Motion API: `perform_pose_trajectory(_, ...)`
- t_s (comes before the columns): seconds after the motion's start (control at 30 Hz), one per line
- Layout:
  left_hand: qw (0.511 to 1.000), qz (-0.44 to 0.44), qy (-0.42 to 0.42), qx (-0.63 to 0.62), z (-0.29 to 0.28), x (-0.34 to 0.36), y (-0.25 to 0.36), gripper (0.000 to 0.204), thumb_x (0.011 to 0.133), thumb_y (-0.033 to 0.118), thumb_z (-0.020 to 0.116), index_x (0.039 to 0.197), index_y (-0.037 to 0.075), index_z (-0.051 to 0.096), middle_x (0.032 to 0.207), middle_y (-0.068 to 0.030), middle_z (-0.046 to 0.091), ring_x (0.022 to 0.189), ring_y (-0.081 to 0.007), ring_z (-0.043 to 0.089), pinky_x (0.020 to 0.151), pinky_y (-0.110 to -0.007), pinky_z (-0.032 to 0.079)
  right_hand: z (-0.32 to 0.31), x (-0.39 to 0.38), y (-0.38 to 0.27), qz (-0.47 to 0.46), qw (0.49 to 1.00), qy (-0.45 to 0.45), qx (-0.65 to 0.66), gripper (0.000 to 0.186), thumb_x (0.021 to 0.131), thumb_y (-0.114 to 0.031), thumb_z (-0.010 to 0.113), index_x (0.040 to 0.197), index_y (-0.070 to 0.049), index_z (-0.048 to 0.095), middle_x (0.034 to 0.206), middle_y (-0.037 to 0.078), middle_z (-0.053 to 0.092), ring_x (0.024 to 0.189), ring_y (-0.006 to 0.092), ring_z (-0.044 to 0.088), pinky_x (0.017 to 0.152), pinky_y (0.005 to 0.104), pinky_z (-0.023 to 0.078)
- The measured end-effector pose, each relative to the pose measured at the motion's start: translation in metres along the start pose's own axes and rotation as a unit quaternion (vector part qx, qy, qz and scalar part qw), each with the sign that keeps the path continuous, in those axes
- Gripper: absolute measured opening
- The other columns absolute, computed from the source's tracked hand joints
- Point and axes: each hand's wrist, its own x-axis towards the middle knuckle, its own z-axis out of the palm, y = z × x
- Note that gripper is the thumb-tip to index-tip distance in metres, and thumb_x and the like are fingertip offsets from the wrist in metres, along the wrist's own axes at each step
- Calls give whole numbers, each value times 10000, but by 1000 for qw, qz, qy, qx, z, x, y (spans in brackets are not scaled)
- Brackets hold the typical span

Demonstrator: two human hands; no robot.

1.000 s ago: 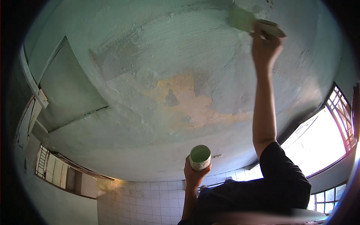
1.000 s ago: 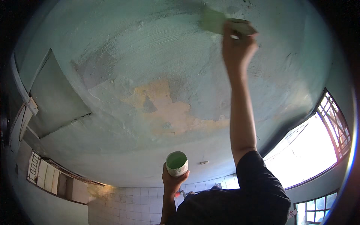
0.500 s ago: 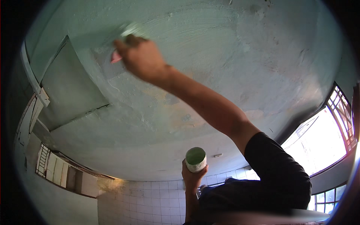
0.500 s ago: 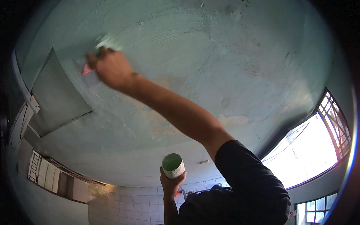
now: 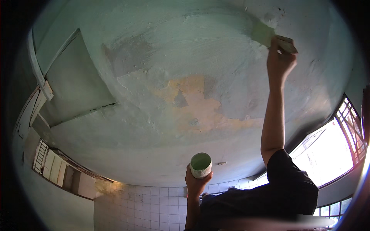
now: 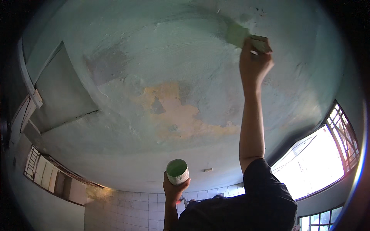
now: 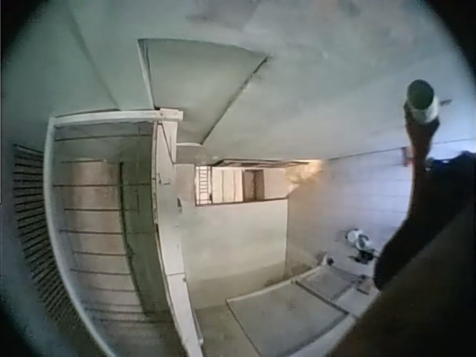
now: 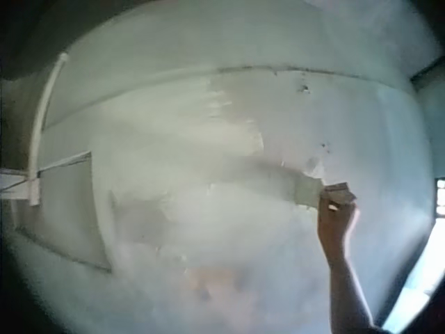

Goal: Painting a ceiling with a brush while holding a container of paint.

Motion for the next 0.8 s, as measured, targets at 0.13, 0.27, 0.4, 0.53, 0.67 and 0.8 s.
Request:
perform_pose_trajectory(0.13, 1000, 5, 8, 9, -3, -2, -6, 789, 687, 201, 981, 1330, 29, 557, 1215, -144, 707, 1084, -251, 721, 934, -405, 590, 23, 3, -38, -68, 997, 19, -39, 47, 965, -66, 714, 924, -66, 736, 810, 57, 771, 677, 118, 737, 539, 276, 573)
perform_pose_trajectory(0.27, 1000, -9, 8, 5, -2, -5, -12, 791, 685, 199, 981, 1331, 30, 558, 1202, -140, 712, 1076, -249, 723, 933, -402, 591, 119, -44, -101, -175, 978, -100, 48, 278, 844, -3, 718, 1104, -97, 697, 899, 117, 734, 746, 296, 740, 626, 404, 609)
perform_pose_trajectory(0.4, 999, -29, 33, -16, -6, -8, -12, 791, 687, 215, 979, 1334, 37, 561, 1214, -139, 707, 1099, -260, 716, 956, -406, 577, 182, -109, -211, -209, 928, -257, 171, 339, 846, 0, 693, 1175, -81, 692, 874, 147, 727, 812, 326, 732, 694, 436, 604)
perform_pose_trajectory(0.53, 999, -26, 32, -10, -9, -7, -11, 797, 687, 229, 978, 1341, 43, 561, 1242, -139, 696, 1123, -276, 707, 979, -413, 563, 183, -115, -242, -114, 903, -281, 305, 185, 882, 5, 674, 1060, -45, 676, 881, 163, 726, 770, 352, 723, 675, 452, 594)
perform_pose_trajectory(0.67, 999, -28, 37, -7, -10, -7, -7, 800, 688, 227, 979, 1345, 45, 560, 1243, -136, 694, 1126, -276, 703, 982, -410, 561, 162, -71, -153, -69, 934, -211, 281, 114, 863, 65, 702, 917, -34, 683, 910, 106, 733, 787, 276, 735, 715, 357, 595)
perform_pose_trajectory(0.8, 999, -21, 29, -9, -9, -3, -10, 809, 685, 228, 983, 1350, 49, 559, 1240, -135, 695, 1126, -276, 702, 987, -410, 560, 87, -6, -57, 5, 979, -74, 188, 52, 951, -98, 721, 933, -50, 728, 850, 78, 775, 801, 119, 735, 726, 283, 573)
